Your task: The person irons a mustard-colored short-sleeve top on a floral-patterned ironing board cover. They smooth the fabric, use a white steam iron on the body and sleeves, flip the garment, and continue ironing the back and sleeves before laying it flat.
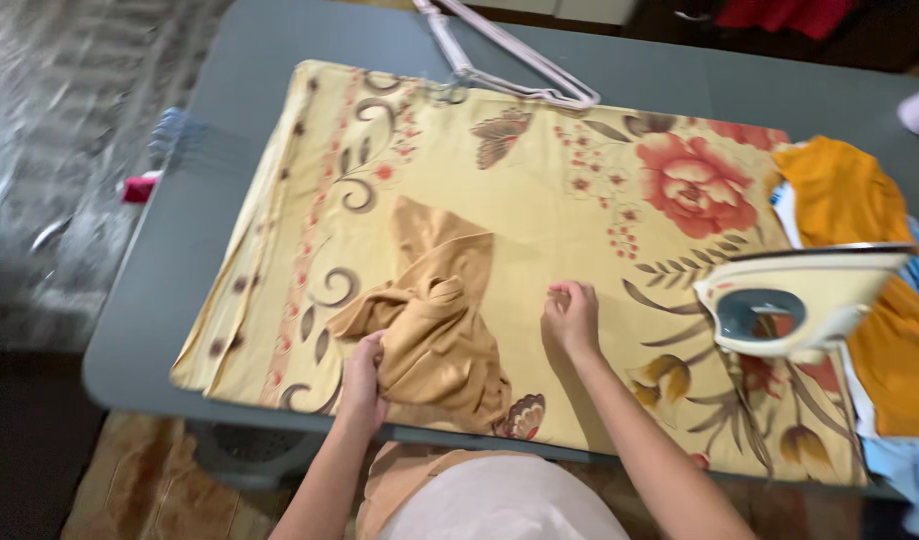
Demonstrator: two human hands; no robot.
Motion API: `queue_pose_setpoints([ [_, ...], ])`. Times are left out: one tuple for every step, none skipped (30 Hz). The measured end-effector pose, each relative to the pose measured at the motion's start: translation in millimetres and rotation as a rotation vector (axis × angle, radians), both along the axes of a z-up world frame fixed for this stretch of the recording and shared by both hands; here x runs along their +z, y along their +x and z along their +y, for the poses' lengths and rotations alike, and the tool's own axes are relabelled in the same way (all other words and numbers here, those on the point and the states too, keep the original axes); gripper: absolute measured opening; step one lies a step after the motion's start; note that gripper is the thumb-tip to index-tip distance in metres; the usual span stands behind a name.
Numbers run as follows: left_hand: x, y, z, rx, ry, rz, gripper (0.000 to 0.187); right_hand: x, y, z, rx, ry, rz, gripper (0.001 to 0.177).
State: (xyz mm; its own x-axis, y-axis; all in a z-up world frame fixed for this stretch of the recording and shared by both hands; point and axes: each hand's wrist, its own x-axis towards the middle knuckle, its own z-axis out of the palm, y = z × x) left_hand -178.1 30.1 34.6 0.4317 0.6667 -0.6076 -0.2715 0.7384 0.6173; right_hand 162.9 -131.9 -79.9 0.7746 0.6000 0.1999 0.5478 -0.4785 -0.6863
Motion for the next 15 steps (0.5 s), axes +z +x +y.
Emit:
queue_pose_setpoints([
  [10, -18, -2, 0.059, 0.022, 0.032, 0.033, 7, -6, 16, 0.029, -0.084, -0.041, 0.033],
  [19, -32, -5, 0.119, 0.042, 0.064, 0.032, 15, -14, 32, 0.058, -0.167, -0.085, 0.040],
  [26, -41, -8, 0.083, 0.040, 0.145, 0.035, 23, -23, 47, 0.082, -0.251, -0.132, 0.048],
  [32, -49, -12, 0.047, 0.036, 0.225, 0.039, 30, -32, 64, 0.132, -0.246, -0.156, 0.060],
  [37, -56, -16, 0.005, 0.030, 0.304, 0.043, 37, -42, 79, 0.177, -0.241, -0.180, 0.071],
  [39, -60, -21, -0.087, 0.039, 0.270, 0.044, 44, -51, 93, 0.222, -0.235, -0.204, 0.083],
  [39, -60, -27, -0.184, 0.050, 0.235, 0.045, 49, -60, 104, 0.261, -0.241, -0.186, 0.082],
  [37, -59, -33, -0.281, 0.060, 0.200, 0.046, 52, -69, 114, 0.300, -0.247, -0.169, 0.082],
  [34, -55, -36, -0.355, 0.055, 0.173, 0.047, 55, -76, 122, 0.331, -0.253, -0.151, 0.082],
  [28, -48, -38, -0.429, 0.049, 0.146, 0.048, 56, -82, 130, 0.371, -0.207, 0.058, 0.075],
  [22, -40, -38, -0.509, 0.043, 0.116, 0.050, 56, -86, 135, 0.404, -0.161, 0.266, 0.069],
  [16, -28, -36, -0.525, 0.055, 0.129, 0.050, 56, -86, 140, 0.436, -0.113, 0.475, 0.063],
  [10, -11, -28, -0.545, 0.071, 0.140, 0.050, 58, -81, 146, 0.463, -0.069, 0.511, 0.057],
  [8, 3, -17, -0.565, 0.087, 0.151, 0.051, 62, -72, 153, 0.490, -0.026, 0.547, 0.052],
  [8, 16, 2, -0.555, 0.102, 0.130, 0.050, 69, -62, 158, 0.513, 0.019, 0.585, 0.046],
])
